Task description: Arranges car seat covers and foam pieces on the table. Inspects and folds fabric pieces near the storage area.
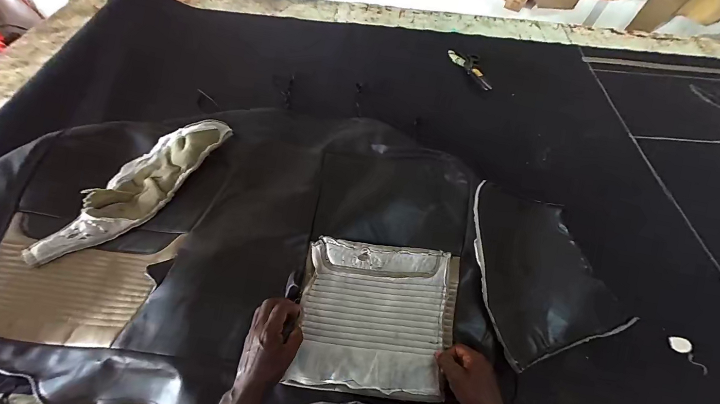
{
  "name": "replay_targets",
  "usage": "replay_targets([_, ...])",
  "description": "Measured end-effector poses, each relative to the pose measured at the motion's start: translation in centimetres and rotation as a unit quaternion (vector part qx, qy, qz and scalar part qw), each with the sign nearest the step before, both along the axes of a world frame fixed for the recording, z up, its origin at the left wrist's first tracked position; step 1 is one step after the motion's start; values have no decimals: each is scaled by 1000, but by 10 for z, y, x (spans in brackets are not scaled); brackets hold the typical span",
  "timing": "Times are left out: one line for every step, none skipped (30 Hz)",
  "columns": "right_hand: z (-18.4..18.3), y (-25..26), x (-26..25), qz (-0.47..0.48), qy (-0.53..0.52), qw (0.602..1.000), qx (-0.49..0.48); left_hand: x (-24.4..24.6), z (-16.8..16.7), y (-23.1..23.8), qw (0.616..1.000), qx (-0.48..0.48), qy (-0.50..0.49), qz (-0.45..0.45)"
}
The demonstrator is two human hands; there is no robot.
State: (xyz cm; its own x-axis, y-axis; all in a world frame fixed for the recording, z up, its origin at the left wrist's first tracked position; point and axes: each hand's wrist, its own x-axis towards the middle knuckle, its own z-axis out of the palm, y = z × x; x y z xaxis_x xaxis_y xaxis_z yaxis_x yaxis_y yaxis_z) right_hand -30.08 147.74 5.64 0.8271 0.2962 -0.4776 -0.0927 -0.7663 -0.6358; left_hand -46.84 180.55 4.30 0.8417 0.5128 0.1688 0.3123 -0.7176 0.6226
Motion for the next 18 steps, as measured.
replay_targets([8, 3, 0, -4, -28, 999, -19, 4, 5, -2, 999, 33, -2, -9])
replay_targets([11, 6, -2, -14, -81, 996, -25, 10, 10, -4, 998, 64, -9, -26])
replay_targets([10, 11, -2, -16, -148, 989, -16, 19, 13, -5, 995, 86, -13, -48])
replay_targets([7, 17, -1, -2, -214, 977, 1, 30, 14, -6, 992, 102, -13, -73])
replay_targets([2, 25, 3, 27, -274, 961, 17, 43, 15, -8, 989, 113, -7, -98])
replay_targets([-3, 36, 7, 64, -325, 943, 32, 58, 14, -10, 985, 125, 1, -120])
replay_targets([-8, 49, 13, 100, -362, 926, 45, 73, 13, -11, 981, 137, 9, -138])
replay_targets([-13, 62, 20, 132, -389, 911, 44, 86, 10, -11, 977, 151, 22, -149])
replay_targets([-18, 71, 26, 156, -399, 903, 24, 97, 3, -10, 974, 167, 38, -152])
replay_targets([-25, 77, 32, 172, -401, 900, -12, 105, -6, -6, 970, 181, 59, -150])
replay_targets([-33, 78, 36, 182, -397, 898, -56, 109, -17, -1, 967, 192, 87, -147])
replay_targets([-41, 78, 39, 189, -391, 896, -94, 109, -29, 3, 962, 201, 116, -145])
replay_targets([-47, 76, 38, 195, -387, 893, -122, 107, -37, 4, 957, 211, 137, -144])
replay_targets([-50, 75, 37, 199, -387, 890, -136, 106, -41, 5, 955, 216, 147, -142])
replay_targets([-51, 75, 38, 202, -387, 888, -143, 106, -43, 5, 954, 217, 150, -140])
replay_targets([-52, 74, 37, 204, -385, 888, -146, 105, -45, 5, 954, 218, 150, -139])
replay_targets([-53, 73, 36, 206, -382, 889, -145, 104, -47, 6, 954, 222, 147, -138])
replay_targets([-53, 73, 37, 208, -378, 891, -145, 105, -48, 7, 954, 221, 146, -136])
